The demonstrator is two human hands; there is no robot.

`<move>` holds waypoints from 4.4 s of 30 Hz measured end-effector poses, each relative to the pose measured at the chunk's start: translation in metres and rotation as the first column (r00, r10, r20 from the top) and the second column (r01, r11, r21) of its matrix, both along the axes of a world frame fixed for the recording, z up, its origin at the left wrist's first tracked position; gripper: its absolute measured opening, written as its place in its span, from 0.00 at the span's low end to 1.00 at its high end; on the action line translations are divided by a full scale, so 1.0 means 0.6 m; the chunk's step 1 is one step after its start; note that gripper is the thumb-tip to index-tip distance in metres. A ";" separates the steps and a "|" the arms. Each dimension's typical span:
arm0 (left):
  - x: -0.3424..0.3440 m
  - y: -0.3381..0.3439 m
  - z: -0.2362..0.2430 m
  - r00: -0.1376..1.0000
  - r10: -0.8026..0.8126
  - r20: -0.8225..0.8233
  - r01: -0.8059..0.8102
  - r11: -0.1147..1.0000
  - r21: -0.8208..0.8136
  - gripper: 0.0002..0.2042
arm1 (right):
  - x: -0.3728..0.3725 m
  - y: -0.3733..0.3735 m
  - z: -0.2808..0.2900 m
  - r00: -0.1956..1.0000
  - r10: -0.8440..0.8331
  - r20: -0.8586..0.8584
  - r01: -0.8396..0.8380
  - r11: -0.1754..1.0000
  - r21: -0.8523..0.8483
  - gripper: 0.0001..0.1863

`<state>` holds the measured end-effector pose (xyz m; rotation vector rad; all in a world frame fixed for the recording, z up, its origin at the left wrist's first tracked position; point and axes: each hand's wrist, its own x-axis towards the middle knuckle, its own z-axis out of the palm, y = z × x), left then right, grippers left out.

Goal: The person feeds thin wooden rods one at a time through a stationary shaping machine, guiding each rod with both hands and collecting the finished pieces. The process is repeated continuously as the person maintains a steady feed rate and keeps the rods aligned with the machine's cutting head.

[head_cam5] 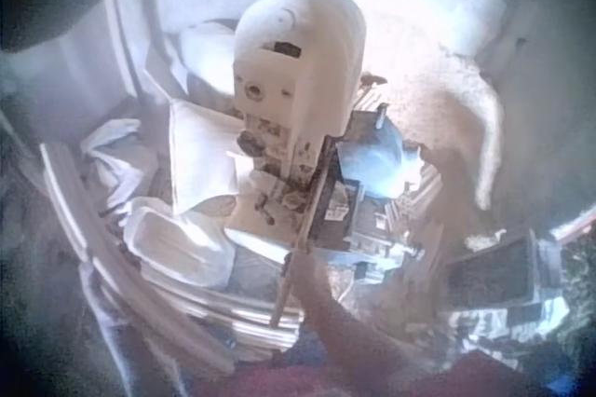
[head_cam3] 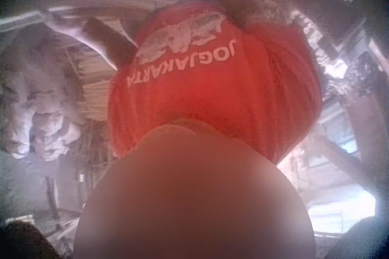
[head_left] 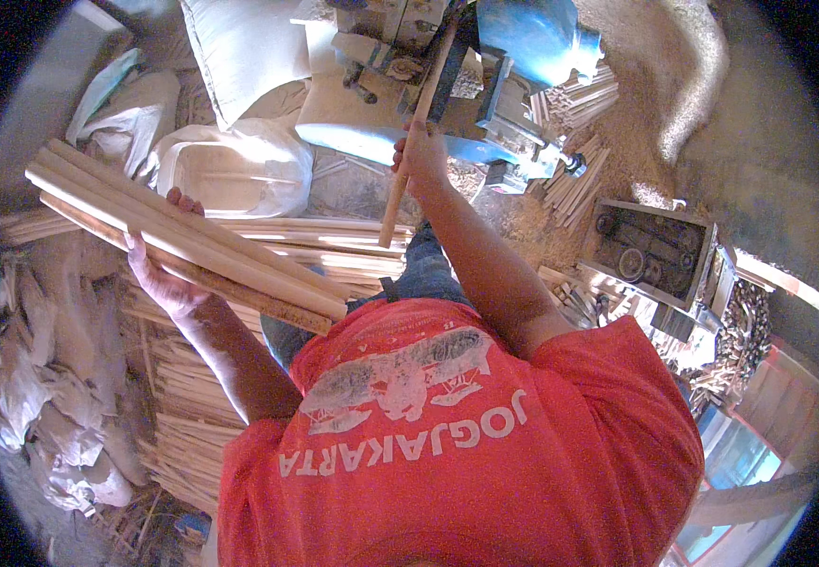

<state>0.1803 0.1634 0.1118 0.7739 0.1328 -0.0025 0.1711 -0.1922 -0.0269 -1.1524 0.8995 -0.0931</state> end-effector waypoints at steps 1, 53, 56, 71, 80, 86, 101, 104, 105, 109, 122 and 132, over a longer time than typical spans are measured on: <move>-0.001 0.000 0.000 1.000 -0.017 -0.023 0.015 0.998 -0.069 0.37 | 0.001 -0.004 -0.004 1.000 0.020 -0.010 -0.020 1.000 -0.020 0.19; -0.122 -0.075 0.059 0.950 0.313 0.012 -0.313 0.949 0.045 0.44 | -0.164 0.010 0.042 0.335 0.823 -0.458 -0.544 -0.228 -0.807 0.32; -0.135 -0.080 0.060 0.920 0.392 0.003 -0.391 0.917 0.075 0.44 | -0.155 0.000 0.045 0.315 0.845 -0.432 -0.562 -0.201 -0.802 0.33; -0.171 -0.074 0.065 0.906 0.414 0.090 -0.421 0.902 0.098 0.40 | -0.141 -0.001 0.087 0.337 0.708 -0.621 -0.495 -0.428 -0.756 0.42; -0.185 -0.080 0.070 0.882 0.469 0.051 -0.472 0.879 0.070 0.41 | -0.125 -0.009 0.068 0.297 0.821 -0.488 -0.264 -0.420 -0.868 0.31; -0.183 -0.074 0.060 0.892 0.439 0.109 -0.449 0.888 0.098 0.41 | -0.106 -0.007 0.060 0.219 0.888 -0.404 -0.172 -0.372 -0.912 0.22; -0.189 -0.070 0.057 0.906 0.420 0.053 -0.423 0.902 0.091 0.41 | -0.087 -0.012 0.049 0.137 0.917 -0.375 -0.094 -0.365 -0.926 0.14; -0.189 -0.071 0.060 0.912 0.407 0.038 -0.409 0.909 0.079 0.41 | -0.079 -0.012 0.053 0.160 0.912 -0.378 -0.082 -0.369 -0.926 0.14; -0.188 -0.072 0.062 0.912 0.406 0.059 -0.410 0.910 0.067 0.41 | -0.076 -0.011 0.053 0.163 0.921 -0.353 -0.048 -0.350 -0.935 0.14; -0.187 -0.082 0.068 0.878 0.476 0.039 -0.477 0.871 0.117 0.41 | -0.068 -0.016 0.051 0.031 0.917 -0.397 -0.074 -0.394 -0.916 0.15; -0.182 -0.082 0.070 0.878 0.471 0.081 -0.478 0.870 0.118 0.41 | -0.042 -0.044 0.062 -0.158 0.879 -0.450 -0.081 -0.466 -0.881 0.23; -0.177 -0.087 0.066 0.875 0.484 0.020 -0.482 0.866 0.134 0.43 | -0.016 -0.050 0.042 -0.033 0.918 -0.395 0.025 -0.395 -0.918 0.17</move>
